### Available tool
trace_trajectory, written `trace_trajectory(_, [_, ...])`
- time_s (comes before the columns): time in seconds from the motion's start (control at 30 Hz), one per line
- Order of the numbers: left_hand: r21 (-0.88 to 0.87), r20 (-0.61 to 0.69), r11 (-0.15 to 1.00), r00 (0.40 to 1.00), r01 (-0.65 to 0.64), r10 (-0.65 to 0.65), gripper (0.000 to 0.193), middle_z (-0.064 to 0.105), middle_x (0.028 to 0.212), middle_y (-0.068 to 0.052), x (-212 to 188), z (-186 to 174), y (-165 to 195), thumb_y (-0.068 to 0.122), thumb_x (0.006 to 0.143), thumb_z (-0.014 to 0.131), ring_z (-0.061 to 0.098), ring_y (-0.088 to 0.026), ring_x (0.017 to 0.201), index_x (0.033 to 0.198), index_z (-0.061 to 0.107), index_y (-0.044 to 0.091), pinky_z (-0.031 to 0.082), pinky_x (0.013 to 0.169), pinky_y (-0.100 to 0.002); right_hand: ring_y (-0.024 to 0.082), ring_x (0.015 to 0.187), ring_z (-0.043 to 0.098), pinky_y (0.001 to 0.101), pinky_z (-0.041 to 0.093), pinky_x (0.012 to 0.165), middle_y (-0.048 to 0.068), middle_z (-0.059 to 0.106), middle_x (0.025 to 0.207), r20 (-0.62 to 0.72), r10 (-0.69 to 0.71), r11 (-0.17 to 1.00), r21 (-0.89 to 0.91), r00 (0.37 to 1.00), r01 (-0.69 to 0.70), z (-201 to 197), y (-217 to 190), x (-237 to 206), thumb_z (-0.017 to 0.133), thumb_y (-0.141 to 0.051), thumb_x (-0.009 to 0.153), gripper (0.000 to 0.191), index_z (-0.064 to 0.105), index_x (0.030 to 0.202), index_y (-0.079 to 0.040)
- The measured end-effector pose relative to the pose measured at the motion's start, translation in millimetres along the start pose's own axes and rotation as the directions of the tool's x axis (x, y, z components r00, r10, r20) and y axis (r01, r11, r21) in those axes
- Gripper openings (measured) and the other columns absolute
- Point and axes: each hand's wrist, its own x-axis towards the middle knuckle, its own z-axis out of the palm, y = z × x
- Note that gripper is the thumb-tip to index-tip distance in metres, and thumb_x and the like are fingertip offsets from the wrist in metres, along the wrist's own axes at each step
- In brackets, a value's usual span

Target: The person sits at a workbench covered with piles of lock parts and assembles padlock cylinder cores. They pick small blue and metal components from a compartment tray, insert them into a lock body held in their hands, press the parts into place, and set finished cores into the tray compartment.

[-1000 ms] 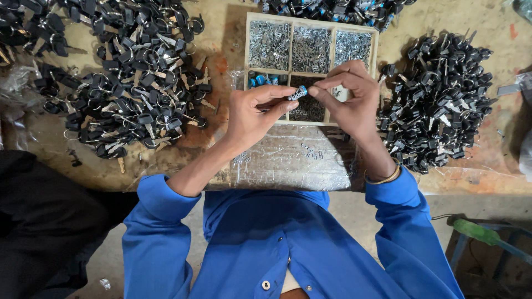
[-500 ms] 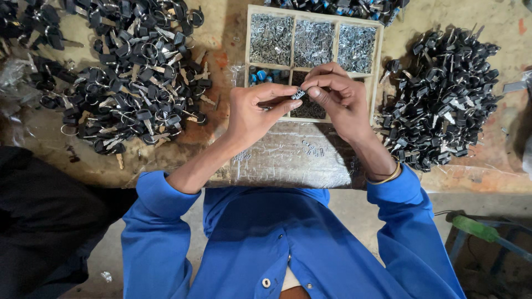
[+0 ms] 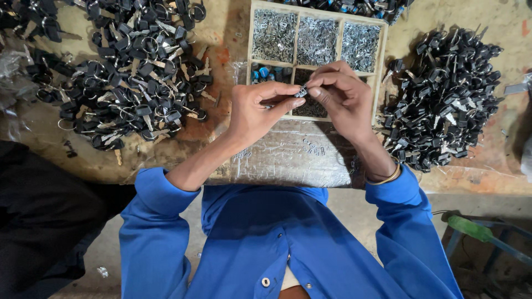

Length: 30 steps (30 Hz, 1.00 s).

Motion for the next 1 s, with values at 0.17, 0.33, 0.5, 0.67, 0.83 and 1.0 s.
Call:
trace_trajectory(0.17, [0.042,-0.004,0.999,1.0,-0.001,0.001,0.02,0.08,0.102,-0.011,1,0,1,0.0,0.09,0.082,0.078,-0.012,0.092,0.109,0.076,-0.001,0.066,0.081,-0.025,0.015,0.118,0.057,0.0301,0.049,0.103,0.007,0.056,0.123,0.068,0.059,0.971,0.228,0.996,-0.073,1,5,-3,0.067,0.008,0.102,0.014,0.071,0.114,0.001])
trace_trajectory(0.33, [0.073,-0.004,0.997,1.0,-0.027,0.027,0.019,0.08,0.101,-0.011,2,0,3,0.0,0.09,0.083,0.078,-0.012,0.091,0.108,0.077,-0.001,0.066,0.079,-0.025,0.015,0.116,0.056,0.0297,0.048,0.102,0.007,0.055,0.122,0.066,0.068,0.967,0.24,0.995,-0.082,3,6,-4,0.068,0.008,0.102,0.014,0.071,0.114,0.001])
trace_trajectory(0.5, [0.041,0.001,0.999,1.0,-0.03,0.03,0.019,0.08,0.103,-0.012,1,0,4,-0.001,0.091,0.081,0.078,-0.013,0.092,0.109,0.076,-0.002,0.066,0.079,-0.025,0.015,0.112,0.058,0.0275,0.05,0.095,0.006,0.057,0.121,0.05,-0.017,0.995,0.095,0.999,0.013,6,-1,-1,0.071,0.009,0.101,0.015,0.073,0.113,0.001])
trace_trajectory(0.67, [0.046,-0.008,0.999,1.0,-0.024,0.024,0.02,0.079,0.105,-0.012,2,0,2,0.0,0.091,0.081,0.079,-0.015,0.093,0.11,0.076,-0.001,0.068,0.081,-0.026,0.014,0.106,0.063,0.0308,0.054,0.089,0.001,0.062,0.117,0.03,0.242,0.959,0.147,0.97,-0.244,-11,-11,5,0.073,-0.002,0.094,0.021,0.075,0.114,-0.007])
trace_trajectory(0.83, [0.038,-0.021,0.998,0.998,-0.057,0.058,0.02,0.079,0.11,-0.013,1,0,1,0.0,0.092,0.08,0.078,-0.016,0.097,0.112,0.076,-0.001,0.068,0.084,-0.027,0.03,0.099,0.054,0.0444,0.041,0.085,0.006,0.062,0.102,0.179,-0.135,0.652,-0.725,0.975,0.223,-14,-8,6,0.09,-0.013,0.085,0.019,0.079,0.099,-0.01])
trace_trajectory(1.0, [0.063,-0.024,0.996,0.998,-0.06,0.061,0.019,0.079,0.108,-0.012,1,-2,2,0.0,0.093,0.08,0.079,-0.015,0.095,0.111,0.076,-0.001,0.067,0.082,-0.027,0.028,0.103,0.055,0.0428,0.039,0.087,0.005,0.064,0.105,0.141,-0.128,0.747,-0.637,0.982,0.189,-17,-7,4,0.088,-0.01,0.089,0.016,0.078,0.102,-0.009])
